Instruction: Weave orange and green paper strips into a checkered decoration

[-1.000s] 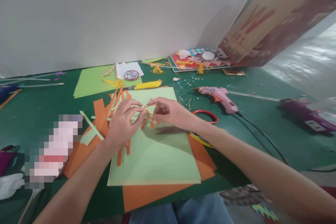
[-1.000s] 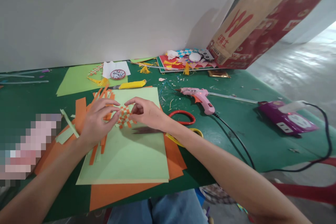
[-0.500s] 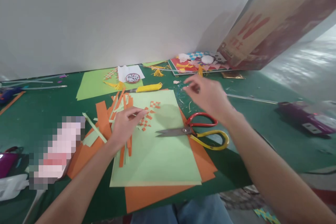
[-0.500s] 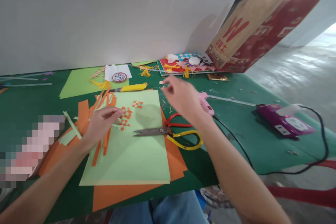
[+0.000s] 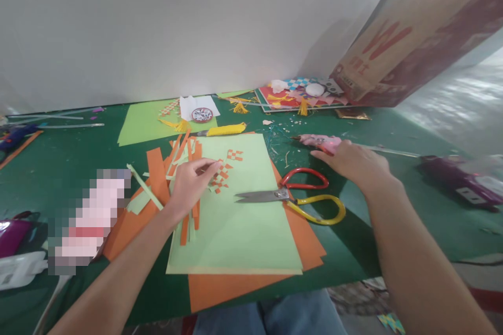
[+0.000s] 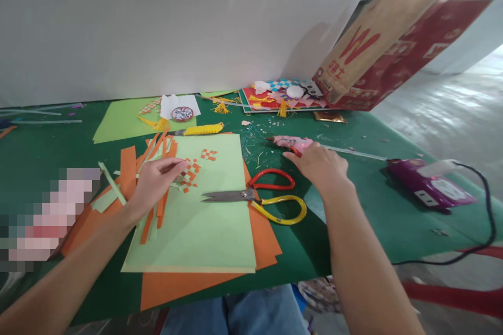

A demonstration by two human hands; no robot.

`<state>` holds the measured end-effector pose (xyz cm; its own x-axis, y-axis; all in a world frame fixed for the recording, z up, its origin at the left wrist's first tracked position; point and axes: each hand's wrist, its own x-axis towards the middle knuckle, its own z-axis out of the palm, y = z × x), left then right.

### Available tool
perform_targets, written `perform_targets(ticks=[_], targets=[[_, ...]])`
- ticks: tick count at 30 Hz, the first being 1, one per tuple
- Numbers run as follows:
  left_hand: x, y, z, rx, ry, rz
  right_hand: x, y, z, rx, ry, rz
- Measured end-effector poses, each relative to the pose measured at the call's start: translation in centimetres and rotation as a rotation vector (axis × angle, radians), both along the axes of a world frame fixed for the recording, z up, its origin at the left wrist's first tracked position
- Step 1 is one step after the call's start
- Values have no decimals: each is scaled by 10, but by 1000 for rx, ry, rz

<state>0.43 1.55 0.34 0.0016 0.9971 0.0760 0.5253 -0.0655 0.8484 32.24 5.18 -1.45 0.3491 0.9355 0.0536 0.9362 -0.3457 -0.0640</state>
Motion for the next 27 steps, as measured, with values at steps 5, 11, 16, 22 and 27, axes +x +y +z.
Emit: perform_targets(ticks=[5,11,16,22,27], targets=[[-1,1,-1,54,22,-20,-26,-6,28,-203,56,-140],[-1,2,-3,16,28,14,-52,-14,38,43,84,-19],[-1,4,-4,-51,20,55,-75,-17,21,311,158,257],[-2,4,-8,-49,52,45,-92,-23,2,539,166,548],[-2,4,-9,-35,34,25,-98,-25,-3,599,143,679]])
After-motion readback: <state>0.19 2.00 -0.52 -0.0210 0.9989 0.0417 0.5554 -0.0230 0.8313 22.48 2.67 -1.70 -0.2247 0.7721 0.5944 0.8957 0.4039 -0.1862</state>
